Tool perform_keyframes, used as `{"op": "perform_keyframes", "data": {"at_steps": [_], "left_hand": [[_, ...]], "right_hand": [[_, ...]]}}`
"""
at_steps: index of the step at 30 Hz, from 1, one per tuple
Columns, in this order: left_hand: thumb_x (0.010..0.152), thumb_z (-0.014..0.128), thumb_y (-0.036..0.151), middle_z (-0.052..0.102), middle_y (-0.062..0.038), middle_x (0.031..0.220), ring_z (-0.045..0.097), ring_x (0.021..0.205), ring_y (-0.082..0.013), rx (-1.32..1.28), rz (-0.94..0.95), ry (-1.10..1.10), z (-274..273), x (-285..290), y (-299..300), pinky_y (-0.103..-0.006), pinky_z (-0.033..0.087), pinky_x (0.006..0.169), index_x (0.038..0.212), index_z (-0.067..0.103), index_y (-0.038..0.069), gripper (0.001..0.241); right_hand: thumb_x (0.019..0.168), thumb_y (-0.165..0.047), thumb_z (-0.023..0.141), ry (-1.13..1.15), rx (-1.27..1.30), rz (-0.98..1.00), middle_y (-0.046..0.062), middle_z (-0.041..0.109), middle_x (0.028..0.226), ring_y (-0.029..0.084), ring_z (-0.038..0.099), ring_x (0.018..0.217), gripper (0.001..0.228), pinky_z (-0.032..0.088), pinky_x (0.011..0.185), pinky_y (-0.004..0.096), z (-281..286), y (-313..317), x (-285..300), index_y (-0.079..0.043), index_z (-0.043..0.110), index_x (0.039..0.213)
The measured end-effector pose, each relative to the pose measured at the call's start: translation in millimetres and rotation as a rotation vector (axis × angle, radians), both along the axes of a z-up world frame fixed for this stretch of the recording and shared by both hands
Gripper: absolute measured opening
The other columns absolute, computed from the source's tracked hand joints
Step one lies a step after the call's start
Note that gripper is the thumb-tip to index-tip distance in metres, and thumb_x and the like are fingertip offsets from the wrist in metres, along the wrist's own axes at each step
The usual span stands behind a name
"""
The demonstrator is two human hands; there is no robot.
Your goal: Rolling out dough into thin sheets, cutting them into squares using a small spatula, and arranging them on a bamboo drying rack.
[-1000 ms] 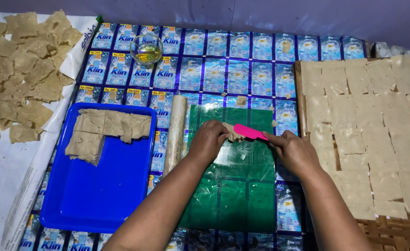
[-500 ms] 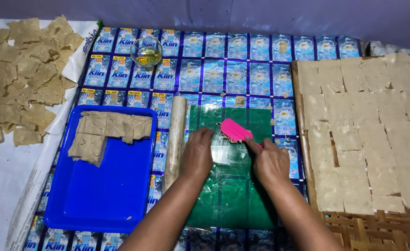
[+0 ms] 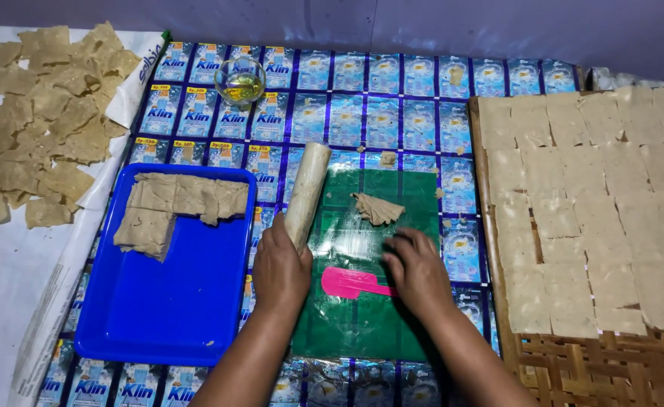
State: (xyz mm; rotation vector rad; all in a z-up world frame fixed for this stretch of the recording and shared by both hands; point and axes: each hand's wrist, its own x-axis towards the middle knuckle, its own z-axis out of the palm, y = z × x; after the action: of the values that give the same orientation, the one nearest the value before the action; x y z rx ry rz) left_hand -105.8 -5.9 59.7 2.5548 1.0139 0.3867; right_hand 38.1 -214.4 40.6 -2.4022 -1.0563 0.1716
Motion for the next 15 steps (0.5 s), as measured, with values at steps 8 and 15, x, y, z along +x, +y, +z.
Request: {"op": "perform_keyframes", "data": {"at_steps": [8, 15], "left_hand": [[0.085, 0.071, 0.017, 0.058, -0.022, 0.115, 0.061, 0.105, -0.0429, -0.097, -0.117, -0.053, 17, 13, 7, -0.0515, 0.054, 0.085, 0.148, 0.042, 0.001, 0.072], [0.087, 0.068, 0.020, 0.062, -0.017, 0.115, 0.062, 0.110, -0.0406, -0.138, -0.317, 0.050, 31, 17, 19, -0.0498, 0.052, 0.089, 0.151, 0.044, 0.015, 0.069]], "right_hand": [[0.095, -0.038, 0.067, -0.012, -0.046, 0.078, 0.008, 0.058, 0.134, 0.034, 0.050, 0.135, 0.049, 0.047, 0.105, 0.051, -31, 67, 59, -0.017, 0.059, 0.139], [0.085, -0.028, 0.077, 0.306, 0.040, 0.156, 0.021, 0.062, 0.138, 0.047, 0.056, 0.129, 0.060, 0.047, 0.106, 0.059, 31, 52, 72, -0.006, 0.060, 0.138]]}}
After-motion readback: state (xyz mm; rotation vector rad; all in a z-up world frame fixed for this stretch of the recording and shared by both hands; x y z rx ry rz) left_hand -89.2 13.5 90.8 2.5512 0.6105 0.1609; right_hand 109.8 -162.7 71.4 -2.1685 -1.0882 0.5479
